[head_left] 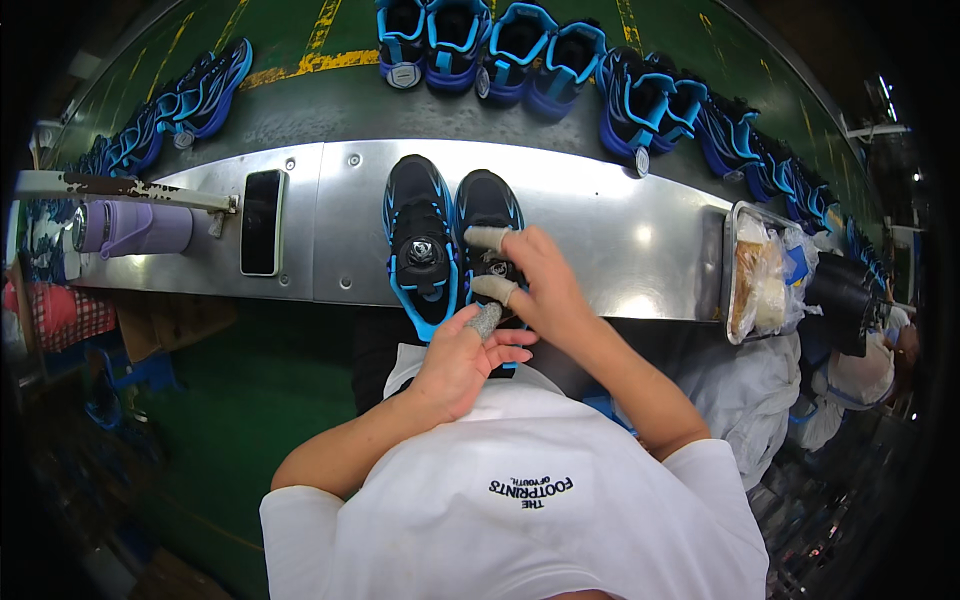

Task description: The person cleans and polishes a pair of black and blue sneakers on a metal workbench. Using a small white cloth, they wipe down the midsoles and uppers, picking up shoes from a conveyor line and placing them back after cleaning.

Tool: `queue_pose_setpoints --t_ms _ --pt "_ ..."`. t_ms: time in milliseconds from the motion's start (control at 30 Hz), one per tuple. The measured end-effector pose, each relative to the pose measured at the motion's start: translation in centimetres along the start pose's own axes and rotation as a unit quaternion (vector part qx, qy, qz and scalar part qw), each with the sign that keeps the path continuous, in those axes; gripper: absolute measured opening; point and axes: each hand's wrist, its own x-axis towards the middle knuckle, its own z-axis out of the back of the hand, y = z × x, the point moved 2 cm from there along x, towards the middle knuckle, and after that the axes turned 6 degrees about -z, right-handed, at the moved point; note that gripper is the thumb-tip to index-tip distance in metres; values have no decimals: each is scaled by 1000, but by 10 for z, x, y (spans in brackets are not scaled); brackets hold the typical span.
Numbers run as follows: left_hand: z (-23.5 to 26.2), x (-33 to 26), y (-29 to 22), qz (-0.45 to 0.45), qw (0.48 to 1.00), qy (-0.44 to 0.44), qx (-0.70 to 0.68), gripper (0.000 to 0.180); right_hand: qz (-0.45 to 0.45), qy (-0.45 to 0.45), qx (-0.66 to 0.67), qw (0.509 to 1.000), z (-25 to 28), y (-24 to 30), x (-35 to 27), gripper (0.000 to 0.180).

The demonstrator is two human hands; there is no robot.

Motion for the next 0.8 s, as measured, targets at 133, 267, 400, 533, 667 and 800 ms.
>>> queue_pose_setpoints --t_ms 133,267,400,533,667,800 --pt "-16 -22 -68 -59 880 71 467 28 -67 -4 101 993 19 -31 7 62" --pt "-34 5 -80 -289 524 8 801 20 62 55 -5 997 10 -17 -4 89" --pt "-45 56 -74 -96 421 93 897 34 19 25 24 999 -8 -26 -12 91" --pt "-52 67 -79 -137 439 116 880 32 26 16 33 999 -8 -40 -10 87" --pt "-58 69 -69 -228 366 155 889 29 18 28 57 998 0 -48 -15 87" --pt "-46 56 -76 -257 450 180 836 37 38 89 160 982 13 -53 -10 84"
